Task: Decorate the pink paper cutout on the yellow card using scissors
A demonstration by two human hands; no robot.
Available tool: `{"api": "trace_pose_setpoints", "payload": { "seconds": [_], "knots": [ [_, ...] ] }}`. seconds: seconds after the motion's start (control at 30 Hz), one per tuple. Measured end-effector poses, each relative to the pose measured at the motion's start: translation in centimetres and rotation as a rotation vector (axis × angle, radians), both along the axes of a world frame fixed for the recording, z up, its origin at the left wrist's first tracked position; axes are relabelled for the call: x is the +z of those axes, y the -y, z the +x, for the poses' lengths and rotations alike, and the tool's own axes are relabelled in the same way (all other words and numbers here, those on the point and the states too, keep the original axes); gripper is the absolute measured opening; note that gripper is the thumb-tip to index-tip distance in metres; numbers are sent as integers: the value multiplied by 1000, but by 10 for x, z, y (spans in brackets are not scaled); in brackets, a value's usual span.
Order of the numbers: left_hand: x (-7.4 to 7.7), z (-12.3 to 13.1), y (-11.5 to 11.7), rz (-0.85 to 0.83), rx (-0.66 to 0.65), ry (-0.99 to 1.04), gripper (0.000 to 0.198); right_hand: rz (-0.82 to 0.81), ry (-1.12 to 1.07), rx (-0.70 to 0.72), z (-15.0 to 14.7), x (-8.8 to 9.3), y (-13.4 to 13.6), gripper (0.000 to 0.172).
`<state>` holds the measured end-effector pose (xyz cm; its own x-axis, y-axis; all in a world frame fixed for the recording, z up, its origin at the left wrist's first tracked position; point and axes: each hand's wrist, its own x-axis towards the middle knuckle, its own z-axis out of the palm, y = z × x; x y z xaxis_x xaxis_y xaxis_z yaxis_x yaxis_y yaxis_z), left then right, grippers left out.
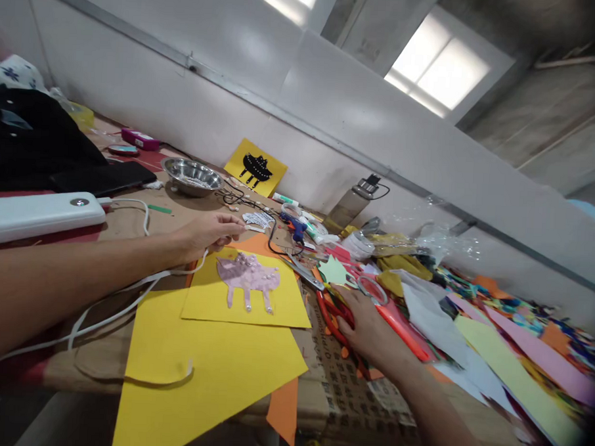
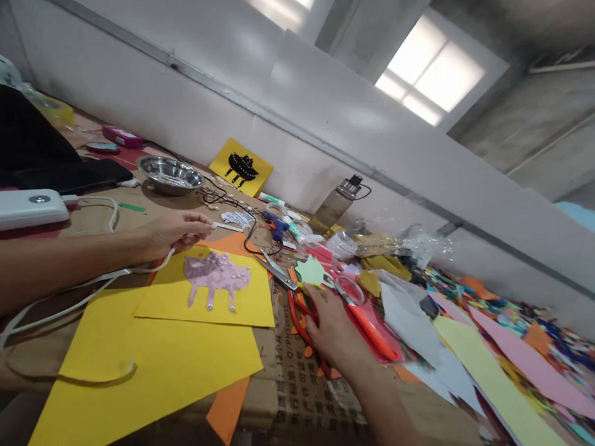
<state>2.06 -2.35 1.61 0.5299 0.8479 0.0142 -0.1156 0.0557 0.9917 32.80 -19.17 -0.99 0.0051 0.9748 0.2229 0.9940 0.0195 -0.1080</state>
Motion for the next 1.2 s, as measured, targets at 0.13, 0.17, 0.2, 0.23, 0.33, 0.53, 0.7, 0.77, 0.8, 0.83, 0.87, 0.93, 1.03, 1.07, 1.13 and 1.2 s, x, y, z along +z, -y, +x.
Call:
{"api": "trace_pose_setpoints", "payload": {
  "seconds": [0.13, 0.17, 0.2, 0.23, 0.33, 0.53, 0.7, 0.77, 0.8, 0.83, 0.87, 0.93, 1.03, 1.07, 1.13, 1.2],
  "knots": [
    [-2, -2, -3, -13, 51, 11, 21, -24, -21, -70, -4, 9, -4, 64],
    [-3, -3, -4, -8, 50, 18, 21, -11, -36, -79, -4, 11, -4, 61],
    [-3, -3, -4, -5, 47, 25, 21, 18, -47, -90, -4, 13, -3, 58],
    [-3, -3, -4, -3, 43, 33, 21, 60, -57, -102, -4, 15, -2, 53],
    [-3, -2, -2, -14, 39, 39, 22, 206, -94, -105, -7, 24, -1, 48],
    [5, 0, 10, -14, 59, 10, 21, 322, -211, 109, -50, 44, -21, 61],
    [8, 0, 16, 8, 30, 22, 17, 243, -227, 212, -99, 43, -48, 66],
    [7, 0, 14, 18, 39, 70, 17, 199, -202, 201, -110, 39, -55, 61],
    [5, 1, 14, 22, 43, 93, 16, 175, -185, 187, -114, 37, -57, 58],
    [4, 1, 13, 21, 45, 106, 15, 152, -168, 174, -117, 35, -59, 54],
    [2, 2, 12, 13, 49, 112, 13, 133, -154, 163, -119, 34, -59, 51],
    [0, 4, 13, -9, 57, 101, 13, 120, -140, 156, -122, 31, -59, 48],
    [1, 6, 17, -25, 79, 62, 15, 130, -127, 162, -125, 29, -58, 47],
    [2, 7, 19, -19, 81, 48, 16, 139, -120, 164, -126, 29, -58, 47],
    [5, 8, 24, 0, 75, 28, 17, 154, -116, 170, -127, 29, -58, 45],
    [7, 8, 28, 12, 68, 3, 18, 162, -130, 179, -128, 28, -58, 45]
  ]
}}
